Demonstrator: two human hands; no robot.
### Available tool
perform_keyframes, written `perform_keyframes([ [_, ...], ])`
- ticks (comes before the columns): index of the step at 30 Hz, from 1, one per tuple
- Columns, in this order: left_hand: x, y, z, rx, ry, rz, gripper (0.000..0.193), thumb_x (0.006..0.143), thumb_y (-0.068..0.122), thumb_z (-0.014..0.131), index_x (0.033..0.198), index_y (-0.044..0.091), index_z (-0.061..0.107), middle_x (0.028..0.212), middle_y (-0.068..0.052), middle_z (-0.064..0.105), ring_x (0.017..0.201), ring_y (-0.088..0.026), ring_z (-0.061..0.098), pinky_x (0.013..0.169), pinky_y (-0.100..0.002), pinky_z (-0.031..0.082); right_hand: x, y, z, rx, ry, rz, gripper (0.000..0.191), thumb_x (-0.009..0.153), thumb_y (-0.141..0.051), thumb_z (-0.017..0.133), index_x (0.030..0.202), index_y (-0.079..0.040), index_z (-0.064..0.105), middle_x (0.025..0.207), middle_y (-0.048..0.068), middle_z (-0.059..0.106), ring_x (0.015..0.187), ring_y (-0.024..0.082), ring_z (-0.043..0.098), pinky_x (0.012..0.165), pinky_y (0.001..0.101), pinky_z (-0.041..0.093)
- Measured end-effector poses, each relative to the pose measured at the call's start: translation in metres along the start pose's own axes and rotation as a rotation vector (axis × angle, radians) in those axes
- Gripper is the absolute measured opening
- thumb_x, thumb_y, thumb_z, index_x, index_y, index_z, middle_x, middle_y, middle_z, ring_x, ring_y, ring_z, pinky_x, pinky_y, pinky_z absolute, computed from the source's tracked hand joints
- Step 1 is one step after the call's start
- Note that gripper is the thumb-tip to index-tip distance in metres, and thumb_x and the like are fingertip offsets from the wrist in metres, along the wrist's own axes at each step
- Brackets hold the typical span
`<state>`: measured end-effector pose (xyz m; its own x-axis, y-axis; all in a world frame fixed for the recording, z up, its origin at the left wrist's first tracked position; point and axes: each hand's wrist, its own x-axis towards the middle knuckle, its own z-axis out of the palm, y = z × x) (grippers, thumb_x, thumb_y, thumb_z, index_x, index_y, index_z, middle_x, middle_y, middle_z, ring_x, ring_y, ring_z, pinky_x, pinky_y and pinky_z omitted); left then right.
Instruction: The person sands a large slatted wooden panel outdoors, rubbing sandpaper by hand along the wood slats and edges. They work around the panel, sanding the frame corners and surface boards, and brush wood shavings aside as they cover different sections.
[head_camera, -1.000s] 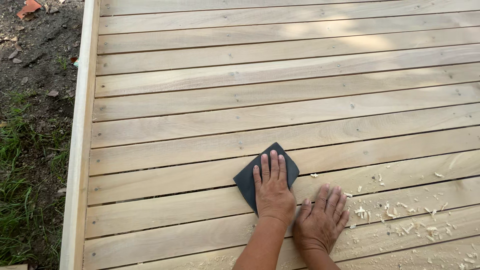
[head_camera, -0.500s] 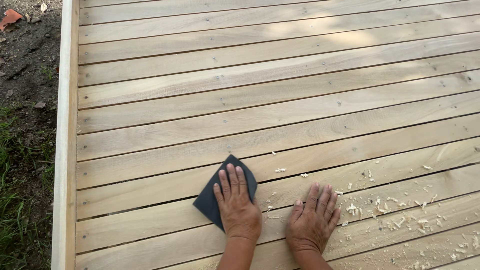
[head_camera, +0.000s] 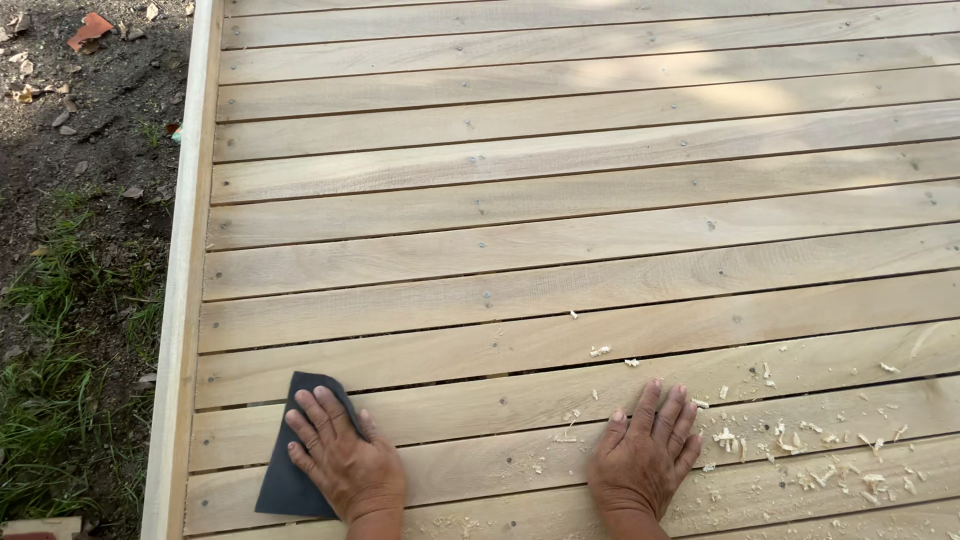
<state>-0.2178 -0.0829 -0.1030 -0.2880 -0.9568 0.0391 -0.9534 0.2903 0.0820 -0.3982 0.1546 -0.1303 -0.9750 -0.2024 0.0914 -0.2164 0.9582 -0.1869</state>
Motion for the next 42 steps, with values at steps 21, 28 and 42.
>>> perform_keyframes([
  [21,-0.066,0.033,0.018,0.024,-0.029,-0.127,0.082,0.092,0.042,0.050,0.158,0.000,0.024,0.169,-0.017,0.018,0.155,-0.035,0.014,0.122,-0.052,0.014,0.007,0.004,0.009,0.032,-0.023,-0.046,0.074,0.098,-0.042,0.036,0.162,-0.007,0.022,0.169,0.024,0.013,0.157,0.040,0.004,0.122,0.0581,0.000],
  [28,-0.005,-0.013,0.023,-0.013,0.071,-0.106,0.071,0.102,0.038,0.043,0.161,0.004,0.024,0.170,-0.014,0.018,0.157,-0.033,0.016,0.123,-0.053,0.015,0.010,0.005,0.005,0.063,-0.013,-0.057,0.074,0.098,-0.040,0.037,0.162,-0.004,0.023,0.170,0.025,0.014,0.158,0.042,0.005,0.121,0.0598,0.001],
  [42,-0.031,-0.122,0.016,0.086,0.037,-0.284,0.069,0.099,0.032,0.046,0.159,0.000,0.030,0.169,-0.018,0.024,0.156,-0.035,0.020,0.120,-0.055,0.022,0.011,0.005,0.004,0.046,-0.038,-0.043,0.077,0.097,-0.041,0.038,0.163,-0.004,0.023,0.169,0.026,0.013,0.157,0.043,0.005,0.121,0.0615,0.001],
])
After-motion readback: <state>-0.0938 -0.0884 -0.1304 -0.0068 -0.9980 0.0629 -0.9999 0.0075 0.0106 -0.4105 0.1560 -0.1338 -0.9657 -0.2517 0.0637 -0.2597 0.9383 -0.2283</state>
